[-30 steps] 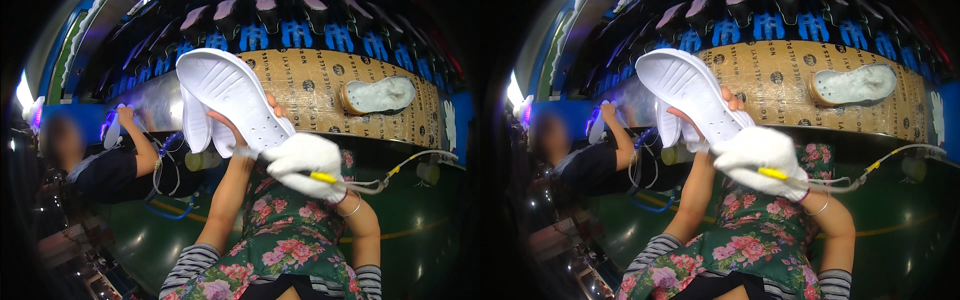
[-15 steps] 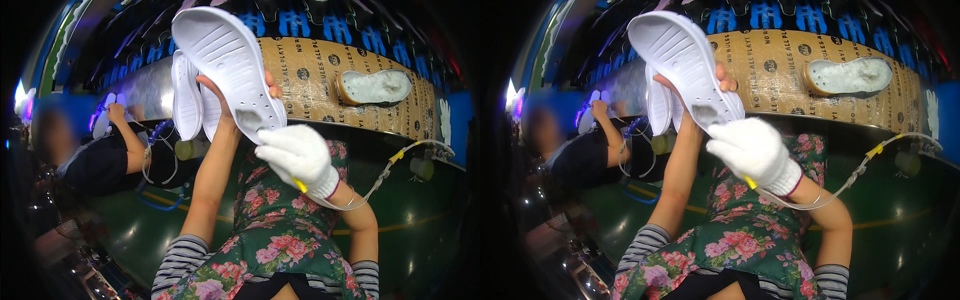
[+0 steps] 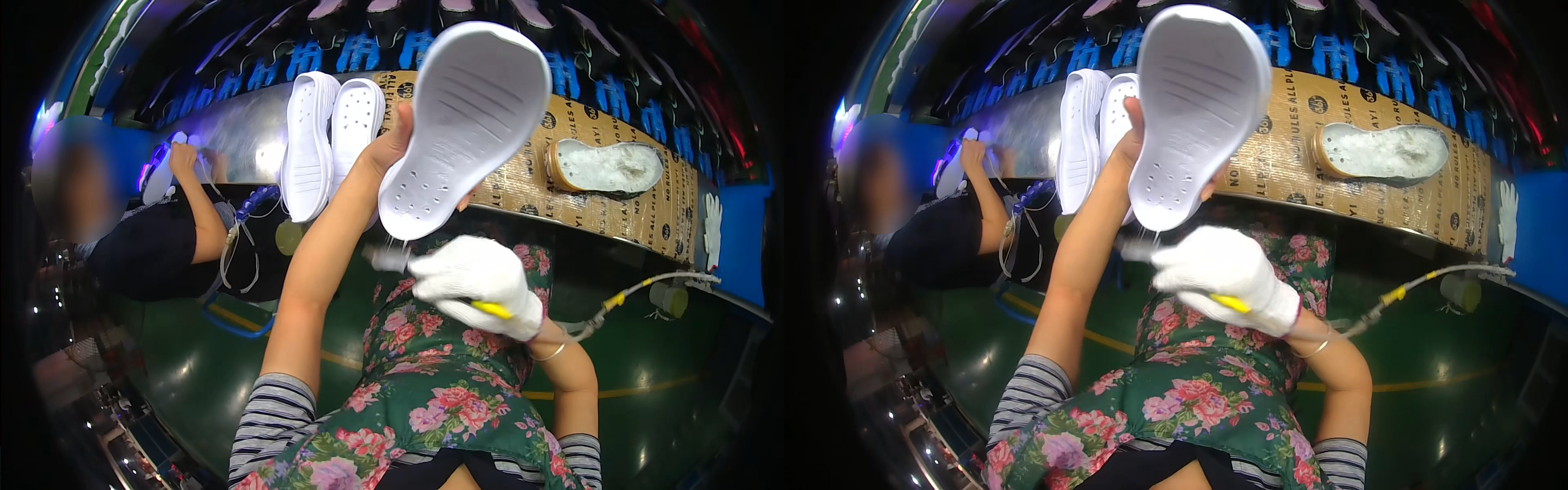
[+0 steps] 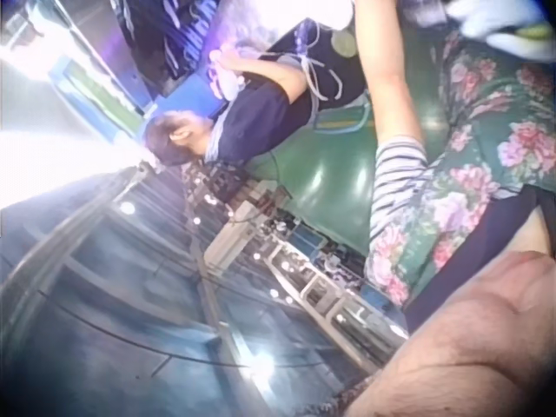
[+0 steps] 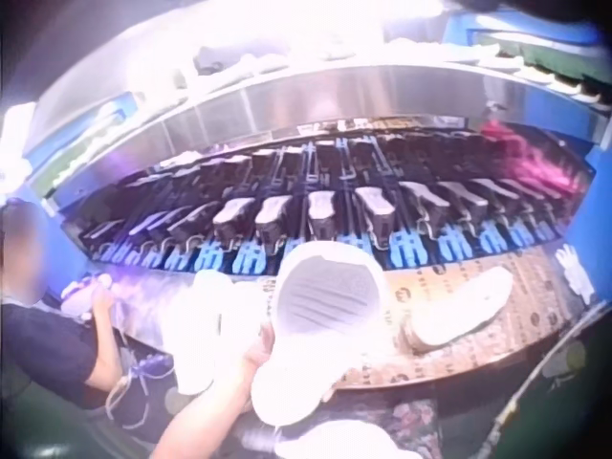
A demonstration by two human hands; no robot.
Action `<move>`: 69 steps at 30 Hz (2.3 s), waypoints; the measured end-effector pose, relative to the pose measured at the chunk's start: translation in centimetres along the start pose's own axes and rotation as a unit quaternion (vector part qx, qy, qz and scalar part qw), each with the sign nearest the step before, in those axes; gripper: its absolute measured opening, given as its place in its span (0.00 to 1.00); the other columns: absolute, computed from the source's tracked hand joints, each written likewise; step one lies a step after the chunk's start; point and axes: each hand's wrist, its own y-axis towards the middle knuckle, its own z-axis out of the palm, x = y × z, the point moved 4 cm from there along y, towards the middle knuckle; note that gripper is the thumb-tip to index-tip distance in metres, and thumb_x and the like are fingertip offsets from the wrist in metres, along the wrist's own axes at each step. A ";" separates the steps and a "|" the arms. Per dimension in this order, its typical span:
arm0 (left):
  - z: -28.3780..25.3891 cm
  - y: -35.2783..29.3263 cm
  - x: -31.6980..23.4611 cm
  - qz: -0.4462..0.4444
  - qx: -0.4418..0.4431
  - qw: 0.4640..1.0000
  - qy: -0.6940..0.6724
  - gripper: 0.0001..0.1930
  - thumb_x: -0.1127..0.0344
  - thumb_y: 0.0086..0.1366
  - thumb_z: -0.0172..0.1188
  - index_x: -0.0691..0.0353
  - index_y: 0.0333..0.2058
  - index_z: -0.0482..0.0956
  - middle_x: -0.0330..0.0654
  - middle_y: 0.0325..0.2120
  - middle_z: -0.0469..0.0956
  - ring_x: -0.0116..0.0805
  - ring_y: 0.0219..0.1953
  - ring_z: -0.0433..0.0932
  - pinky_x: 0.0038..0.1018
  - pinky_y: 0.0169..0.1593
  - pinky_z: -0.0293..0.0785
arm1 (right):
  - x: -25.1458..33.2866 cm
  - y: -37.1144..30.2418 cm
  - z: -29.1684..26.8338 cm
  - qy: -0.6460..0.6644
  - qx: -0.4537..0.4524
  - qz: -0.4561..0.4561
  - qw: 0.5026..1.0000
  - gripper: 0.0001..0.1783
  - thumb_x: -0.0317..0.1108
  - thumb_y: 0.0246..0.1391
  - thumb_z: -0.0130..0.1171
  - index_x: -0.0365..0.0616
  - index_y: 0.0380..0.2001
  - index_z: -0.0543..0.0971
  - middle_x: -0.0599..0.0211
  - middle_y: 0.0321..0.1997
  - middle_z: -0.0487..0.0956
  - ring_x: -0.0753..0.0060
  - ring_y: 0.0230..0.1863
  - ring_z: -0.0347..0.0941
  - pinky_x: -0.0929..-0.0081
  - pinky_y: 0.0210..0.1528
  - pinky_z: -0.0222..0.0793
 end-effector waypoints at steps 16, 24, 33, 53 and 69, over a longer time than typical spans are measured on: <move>-5.1 0.8 -0.8 -0.231 -0.159 0.843 0.459 0.51 0.21 0.71 0.43 0.64 0.72 0.68 0.55 0.63 0.77 0.45 0.62 0.79 0.35 0.63 0.77 | -1.0 -0.1 0.5 -0.075 -0.050 0.029 0.995 0.12 0.22 0.46 0.74 0.46 0.37 0.89 0.55 0.42 0.89 0.56 0.40 0.86 0.66 0.44 0.81; -4.8 1.0 -1.0 0.189 -0.110 0.975 0.041 0.37 0.35 0.79 0.41 0.62 0.68 0.70 0.53 0.57 0.81 0.50 0.55 0.83 0.46 0.58 0.83 | -5.6 -4.4 -3.1 0.411 -0.420 0.319 0.744 0.12 0.16 0.56 0.64 0.32 0.44 0.86 0.49 0.49 0.87 0.64 0.40 0.85 0.71 0.43 0.82; 2.8 -9.4 4.6 0.239 -0.131 0.947 -0.170 0.49 0.23 0.71 0.35 0.55 0.77 0.54 0.59 0.74 0.59 0.73 0.71 0.63 0.72 0.68 0.63 | -7.3 -4.9 -1.8 0.465 -0.437 0.294 0.711 0.12 0.19 0.61 0.61 0.32 0.47 0.84 0.55 0.47 0.86 0.64 0.45 0.83 0.74 0.43 0.80; 5.6 -6.5 11.5 0.204 -0.294 0.924 -0.138 0.53 0.18 0.65 0.49 0.50 0.77 0.57 0.48 0.72 0.66 0.53 0.71 0.68 0.54 0.73 0.65 | 3.7 6.7 -5.7 -0.242 -0.164 -0.025 0.956 0.17 0.23 0.40 0.76 0.45 0.38 0.89 0.59 0.44 0.89 0.55 0.42 0.86 0.64 0.45 0.81; 3.7 -7.6 13.4 0.195 -0.276 0.933 -0.127 0.49 0.23 0.69 0.48 0.52 0.77 0.57 0.48 0.72 0.66 0.50 0.72 0.67 0.50 0.75 0.64 | 0.8 4.7 -3.4 -0.298 -0.156 -0.055 0.940 0.17 0.25 0.44 0.73 0.47 0.41 0.89 0.57 0.48 0.89 0.54 0.44 0.86 0.61 0.47 0.81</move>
